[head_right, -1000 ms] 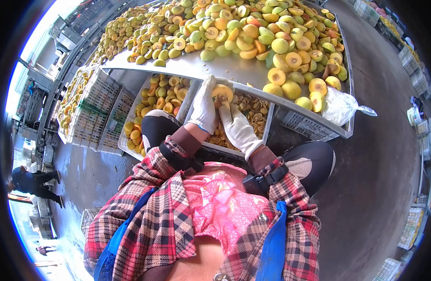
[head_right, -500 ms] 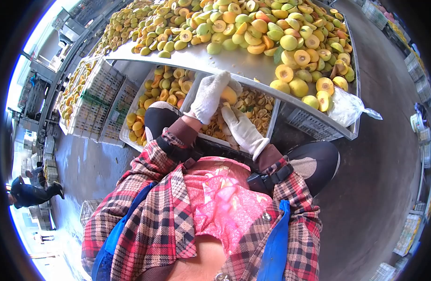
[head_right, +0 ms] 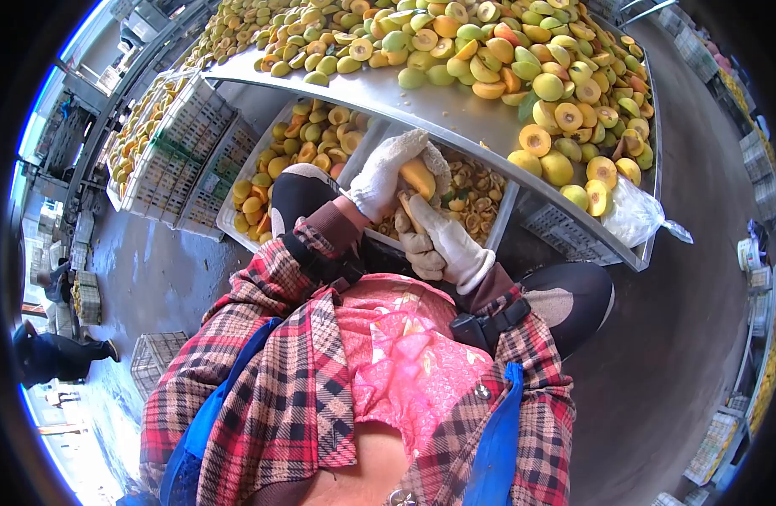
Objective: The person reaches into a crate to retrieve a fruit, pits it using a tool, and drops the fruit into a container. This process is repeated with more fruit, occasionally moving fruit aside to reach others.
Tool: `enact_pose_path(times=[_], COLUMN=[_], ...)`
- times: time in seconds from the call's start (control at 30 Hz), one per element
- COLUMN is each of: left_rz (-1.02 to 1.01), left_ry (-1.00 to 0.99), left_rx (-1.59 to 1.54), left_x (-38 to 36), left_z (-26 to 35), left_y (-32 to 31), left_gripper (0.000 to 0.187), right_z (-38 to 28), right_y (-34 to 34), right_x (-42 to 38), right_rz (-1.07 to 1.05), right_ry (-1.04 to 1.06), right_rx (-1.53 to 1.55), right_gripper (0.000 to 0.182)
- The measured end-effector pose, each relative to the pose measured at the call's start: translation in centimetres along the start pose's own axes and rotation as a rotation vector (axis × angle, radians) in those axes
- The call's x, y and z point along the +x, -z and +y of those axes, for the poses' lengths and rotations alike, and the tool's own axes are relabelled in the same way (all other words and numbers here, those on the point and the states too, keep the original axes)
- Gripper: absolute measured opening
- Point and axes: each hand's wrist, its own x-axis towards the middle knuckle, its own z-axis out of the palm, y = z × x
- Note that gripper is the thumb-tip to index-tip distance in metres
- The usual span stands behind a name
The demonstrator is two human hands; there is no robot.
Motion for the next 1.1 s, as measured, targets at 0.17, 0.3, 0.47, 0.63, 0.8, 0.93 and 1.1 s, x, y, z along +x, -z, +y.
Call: enact_pose_path(times=[0.17,0.3,0.47,0.63,0.8,0.93,1.1], left_rz=[-0.091,0.149,0.384,0.461,0.584,0.992,1.25], left_ry=[0.011,0.112,0.037,-0.127,-0.43,-0.471,-0.072], left_rx=[-0.013,-0.392,-0.453,-0.748,-0.608,-0.237,0.285], left_x=[-0.7,-0.4,-0.3,-1.0,-6.3,-13.9,-19.8], left_z=[1.0,-1.0,-0.9,2.1,6.8,6.9,1.5], left_y=[0.0,0.7,0.9,4.9,15.2,24.3,32.7], left_gripper=[0.04,0.034,0.038,0.039,0.041,0.032,0.028], right_z=[-0.3,-0.1,0.0,0.0,2.3,3.2,3.5], right_y=[0.7,1.5,1.5,0.5,6.0,6.7,6.3], right_x=[0.4,1.8,2.8,3.0,5.3,5.2,5.6], right_rz=[-0.164,-0.394,-0.397,-0.445,0.072,0.26,0.42], right_ry=[-0.044,-0.036,-0.057,0.031,0.004,-0.038,-0.1], right_rx=[0.096,0.223,0.243,0.268,0.303,0.18,0.064], right_gripper=[0.041,0.041,0.042,0.042,0.042,0.042,0.041])
